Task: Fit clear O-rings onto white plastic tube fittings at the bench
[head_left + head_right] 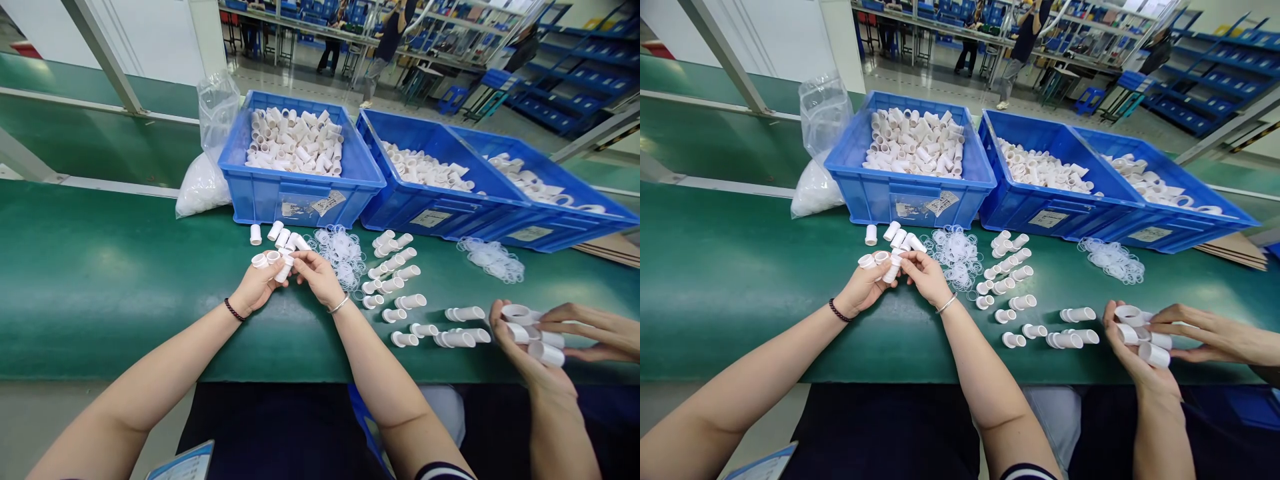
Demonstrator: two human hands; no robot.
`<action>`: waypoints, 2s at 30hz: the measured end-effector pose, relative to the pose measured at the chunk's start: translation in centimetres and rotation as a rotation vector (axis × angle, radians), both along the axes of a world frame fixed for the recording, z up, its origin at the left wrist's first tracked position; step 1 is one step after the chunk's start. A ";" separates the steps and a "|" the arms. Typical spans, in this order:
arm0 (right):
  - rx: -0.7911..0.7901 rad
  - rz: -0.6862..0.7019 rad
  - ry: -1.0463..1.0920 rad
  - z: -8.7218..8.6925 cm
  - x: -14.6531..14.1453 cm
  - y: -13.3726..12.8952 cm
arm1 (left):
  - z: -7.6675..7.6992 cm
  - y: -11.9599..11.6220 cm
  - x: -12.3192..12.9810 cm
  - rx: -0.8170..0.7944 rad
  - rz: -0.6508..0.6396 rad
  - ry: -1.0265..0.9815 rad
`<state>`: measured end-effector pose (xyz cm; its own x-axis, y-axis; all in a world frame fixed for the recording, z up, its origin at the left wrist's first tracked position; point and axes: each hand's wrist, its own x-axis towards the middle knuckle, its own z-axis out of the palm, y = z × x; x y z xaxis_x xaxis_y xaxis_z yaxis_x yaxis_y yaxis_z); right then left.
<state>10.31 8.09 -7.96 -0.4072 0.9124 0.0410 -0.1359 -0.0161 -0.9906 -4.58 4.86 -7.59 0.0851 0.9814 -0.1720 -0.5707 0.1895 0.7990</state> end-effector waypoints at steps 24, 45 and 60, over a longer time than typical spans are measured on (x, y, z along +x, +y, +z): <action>0.560 -0.349 -1.330 0.4 4.4 2.1 | -0.3 -0.2 0.2 -0.083 -0.102 0.206; 0.624 -0.175 -0.639 0.7 1.5 0.2 | -1.1 0.1 -0.2 0.087 -0.064 0.637; 0.131 -0.043 -0.414 0.7 1.5 0.7 | 0.2 -0.7 0.2 0.244 0.043 0.516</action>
